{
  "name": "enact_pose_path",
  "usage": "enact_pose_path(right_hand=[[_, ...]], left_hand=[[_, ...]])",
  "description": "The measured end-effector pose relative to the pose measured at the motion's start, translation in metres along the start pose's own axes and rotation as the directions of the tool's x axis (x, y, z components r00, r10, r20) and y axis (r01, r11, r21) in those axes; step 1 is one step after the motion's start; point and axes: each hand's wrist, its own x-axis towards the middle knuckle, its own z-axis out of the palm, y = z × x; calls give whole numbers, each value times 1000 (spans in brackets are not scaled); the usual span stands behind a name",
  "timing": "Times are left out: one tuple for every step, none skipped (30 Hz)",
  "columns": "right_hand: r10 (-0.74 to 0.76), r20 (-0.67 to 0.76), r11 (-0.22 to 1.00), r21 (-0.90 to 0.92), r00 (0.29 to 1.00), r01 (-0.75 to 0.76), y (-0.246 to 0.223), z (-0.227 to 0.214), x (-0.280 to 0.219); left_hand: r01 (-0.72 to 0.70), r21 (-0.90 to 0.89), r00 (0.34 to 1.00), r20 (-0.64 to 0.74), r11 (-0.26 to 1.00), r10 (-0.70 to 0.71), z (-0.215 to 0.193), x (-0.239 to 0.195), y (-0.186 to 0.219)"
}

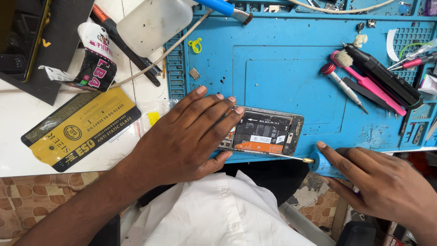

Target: The person uses a screwdriver to remove screws from a disassembled mobile phone. They then retrieve a tube of adhesive from a drawer and apply it to the phone's internal frame. Finally, they use tweezers to adjust internal components.

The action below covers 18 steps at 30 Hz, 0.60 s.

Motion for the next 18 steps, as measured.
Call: enact_pose_path(right_hand=[[-21,-24,1000,12,999,21,-1,-1,0],[-41,-49,999,24,998,42,-2,-1,1],[-63,-74,997,35,995,66,-3,-2,2],[-59,-61,998,30,996,61,-4,-4,2],[-55,-48,998,26,997,56,-6,-5,3],[-51,-35,998,22,998,52,-7,-6,3],[-49,-53,998,33,997,51,-9,-7,3],[-47,-72,998,45,996,51,-10,-8,3],[-45,-90,997,56,995,50,-11,-9,3],[-42,-83,997,54,996,47,-12,-10,4],[-39,-75,998,53,996,43,-13,-11,4],[-36,-67,998,52,997,39,-14,-12,5],[-61,-93,996,54,994,67,-15,-13,5],[-86,-120,994,56,989,94,-16,-14,5],[-111,-146,991,57,983,121,-16,-15,6],[-134,-160,989,48,978,143,-17,-17,7],[-156,-175,985,39,972,165,-18,-18,7],[-178,-190,982,29,965,187,-19,-19,8]], left_hand=[[2,-3,1000,-3,1000,-2,0,0,0],[4,-7,1000,-5,1000,-4,0,0,0],[2,-4,1000,-10,1000,-2,-1,0,0],[-1,-1,1000,-14,1000,1,-1,0,0],[-3,2,1000,-19,1000,3,-1,0,0],[-3,0,1000,-18,1000,3,-1,-1,0],[-4,-1,1000,-18,1000,4,-1,0,0],[-5,-3,1000,-17,1000,5,0,0,0],[-3,-4,1000,-15,1000,3,0,0,-1],[-2,-4,1000,-13,1000,2,0,0,-1],[0,-5,1000,-11,1000,0,0,0,-1],[-1,-3,1000,-13,1000,1,0,-1,-1],[-2,-1,1000,-14,1000,2,0,-1,-1],[-4,2,1000,-15,1000,4,0,-1,-1],[-4,3,1000,-15,1000,4,0,-1,-1],[-4,3,1000,-15,1000,4,-1,-1,-1],[-5,5,1000,-15,1000,5,-1,-1,-1],[-3,2,1000,-17,1000,3,-1,-1,-1]])
